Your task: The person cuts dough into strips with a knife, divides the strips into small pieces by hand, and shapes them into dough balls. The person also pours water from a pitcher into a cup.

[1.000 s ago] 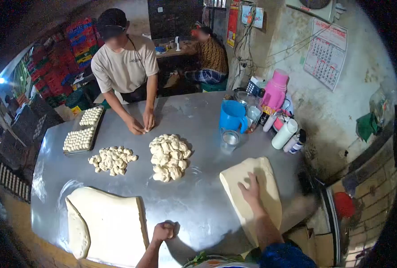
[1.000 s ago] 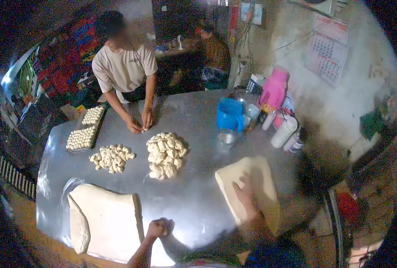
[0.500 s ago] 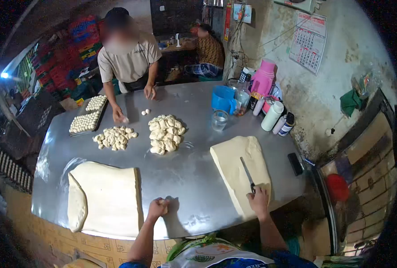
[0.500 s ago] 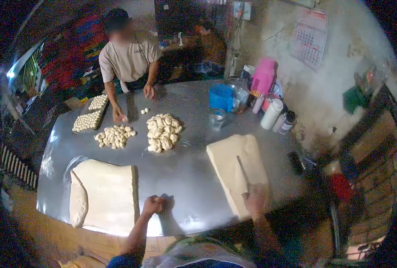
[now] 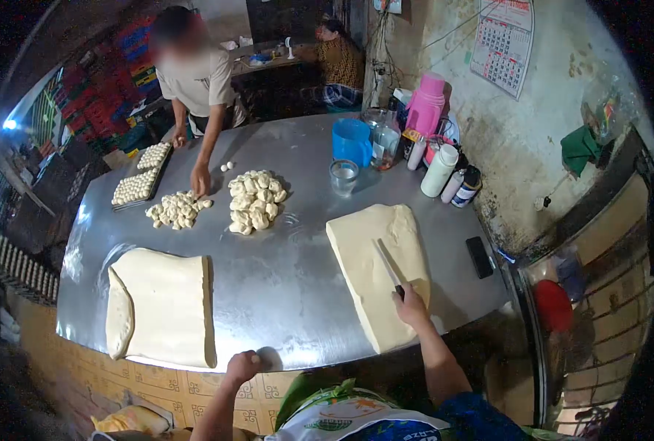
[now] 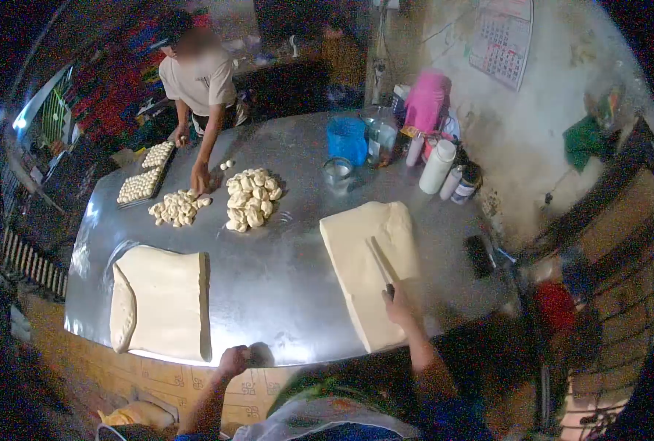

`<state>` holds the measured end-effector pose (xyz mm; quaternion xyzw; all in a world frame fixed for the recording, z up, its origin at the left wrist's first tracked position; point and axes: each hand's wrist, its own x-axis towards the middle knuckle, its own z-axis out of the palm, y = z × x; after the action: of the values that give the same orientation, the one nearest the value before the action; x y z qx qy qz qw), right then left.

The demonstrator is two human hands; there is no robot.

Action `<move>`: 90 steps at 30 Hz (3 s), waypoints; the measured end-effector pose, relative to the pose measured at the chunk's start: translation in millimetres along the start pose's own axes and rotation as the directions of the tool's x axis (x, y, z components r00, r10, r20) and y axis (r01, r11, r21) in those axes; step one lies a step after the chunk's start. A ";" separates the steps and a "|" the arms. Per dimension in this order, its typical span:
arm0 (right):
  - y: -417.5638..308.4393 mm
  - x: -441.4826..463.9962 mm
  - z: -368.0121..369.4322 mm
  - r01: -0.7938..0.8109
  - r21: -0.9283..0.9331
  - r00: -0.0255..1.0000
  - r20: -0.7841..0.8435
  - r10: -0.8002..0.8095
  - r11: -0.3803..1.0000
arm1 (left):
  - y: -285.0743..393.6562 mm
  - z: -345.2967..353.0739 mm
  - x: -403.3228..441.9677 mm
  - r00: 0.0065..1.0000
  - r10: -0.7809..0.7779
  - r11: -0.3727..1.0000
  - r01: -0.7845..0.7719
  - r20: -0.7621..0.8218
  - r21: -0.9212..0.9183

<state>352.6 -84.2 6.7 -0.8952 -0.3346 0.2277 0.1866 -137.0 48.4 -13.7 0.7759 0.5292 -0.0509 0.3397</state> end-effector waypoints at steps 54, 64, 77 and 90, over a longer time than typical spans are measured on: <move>-100.3 -47.8 -24.1 0.127 -0.088 0.971 0.214 -0.105 0.988 | -10.1 -5.3 24.1 0.940 -0.019 0.999 0.005 0.341 0.041; -188.4 117.6 3.8 0.224 -0.387 0.974 0.086 -0.207 0.894 | -23.0 1.0 36.6 0.924 -0.021 0.995 0.057 0.381 -0.083; 23.4 -111.8 28.5 0.351 -0.131 0.927 0.191 -0.324 0.927 | -16.1 -4.5 29.0 0.948 -0.125 0.985 0.155 0.293 -0.082; 132.5 -268.1 21.0 0.352 0.036 0.911 0.216 -0.351 0.936 | -65.7 26.0 35.1 0.992 -0.006 0.987 0.026 0.127 -0.160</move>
<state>229.3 -357.3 0.7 -0.7904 -0.5088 0.2868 0.1848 -170.6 74.6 -80.1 0.7368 0.5151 -0.0596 0.4338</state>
